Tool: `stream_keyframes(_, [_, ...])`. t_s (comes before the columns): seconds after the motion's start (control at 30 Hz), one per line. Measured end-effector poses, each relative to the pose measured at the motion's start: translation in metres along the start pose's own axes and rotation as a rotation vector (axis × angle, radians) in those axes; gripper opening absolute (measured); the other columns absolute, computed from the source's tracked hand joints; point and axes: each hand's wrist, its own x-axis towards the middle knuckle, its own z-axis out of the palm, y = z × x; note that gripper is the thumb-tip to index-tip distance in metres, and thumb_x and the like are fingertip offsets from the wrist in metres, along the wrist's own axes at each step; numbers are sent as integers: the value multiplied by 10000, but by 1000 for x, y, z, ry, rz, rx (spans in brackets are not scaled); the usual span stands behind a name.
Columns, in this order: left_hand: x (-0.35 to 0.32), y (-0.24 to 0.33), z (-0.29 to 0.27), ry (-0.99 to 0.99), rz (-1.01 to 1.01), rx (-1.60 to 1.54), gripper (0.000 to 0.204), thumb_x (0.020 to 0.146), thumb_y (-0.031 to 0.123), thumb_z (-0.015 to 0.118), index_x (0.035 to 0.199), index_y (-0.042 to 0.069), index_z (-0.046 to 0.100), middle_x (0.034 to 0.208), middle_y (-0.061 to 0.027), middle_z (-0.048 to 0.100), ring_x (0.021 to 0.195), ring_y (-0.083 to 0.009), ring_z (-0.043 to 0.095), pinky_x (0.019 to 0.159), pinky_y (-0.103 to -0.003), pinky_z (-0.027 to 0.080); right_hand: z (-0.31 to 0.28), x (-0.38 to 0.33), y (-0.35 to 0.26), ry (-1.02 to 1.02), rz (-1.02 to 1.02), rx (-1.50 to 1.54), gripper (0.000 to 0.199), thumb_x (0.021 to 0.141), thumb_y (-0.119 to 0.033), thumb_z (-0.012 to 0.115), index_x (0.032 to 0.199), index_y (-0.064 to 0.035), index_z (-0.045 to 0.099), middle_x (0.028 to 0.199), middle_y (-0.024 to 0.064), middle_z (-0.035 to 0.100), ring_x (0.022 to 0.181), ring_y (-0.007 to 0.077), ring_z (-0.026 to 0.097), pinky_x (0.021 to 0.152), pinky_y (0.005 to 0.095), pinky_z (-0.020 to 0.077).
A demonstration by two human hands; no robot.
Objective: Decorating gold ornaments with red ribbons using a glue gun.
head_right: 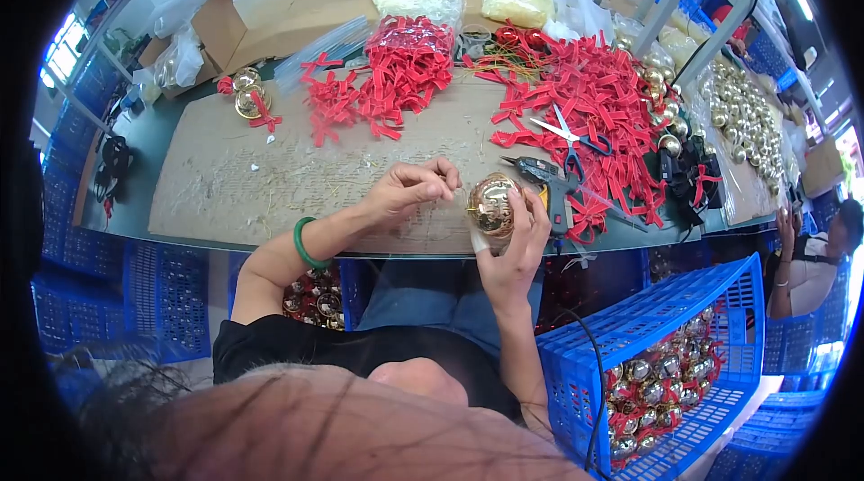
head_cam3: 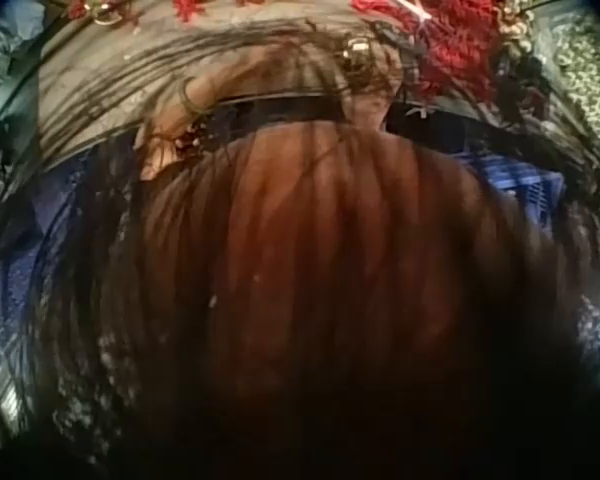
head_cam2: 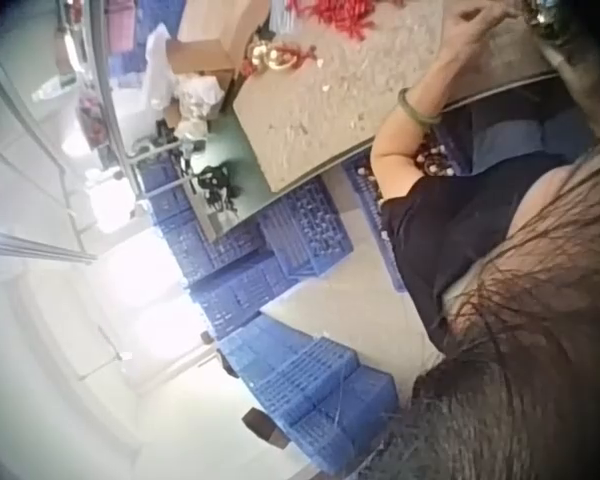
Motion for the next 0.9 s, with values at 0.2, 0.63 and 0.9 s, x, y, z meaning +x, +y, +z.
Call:
stream_keyframes(0.2, [5,10,19,57,-42,334,455,883,74,784,1308,38,627,1151,-56,617,1029,-104,589,920,-275,486,-4,-1,0,-19,19,2,800,679,-5,865,1393,-45,507,1372,210,505,1272,393,514,1080,469,426])
stream_keyframes(0.63, [3,0,-2,59,-256,-353,282,978,135,681,1236,21,683,1130,-61,676,1065,-158,622,942,-305,498,0,-3,7,-56,25,-70,801,684,-12,870,1401,-55,516,1383,198,471,1274,383,515,1073,459,440])
stream_keyframes(0.9, [7,15,9,-29,68,251,615,953,58,691,1515,54,444,1361,-85,533,1228,-178,538,1002,-353,499,-4,0,0,-67,105,-9,795,698,-75,874,1409,-63,518,1342,198,509,1237,382,523,1024,458,458])
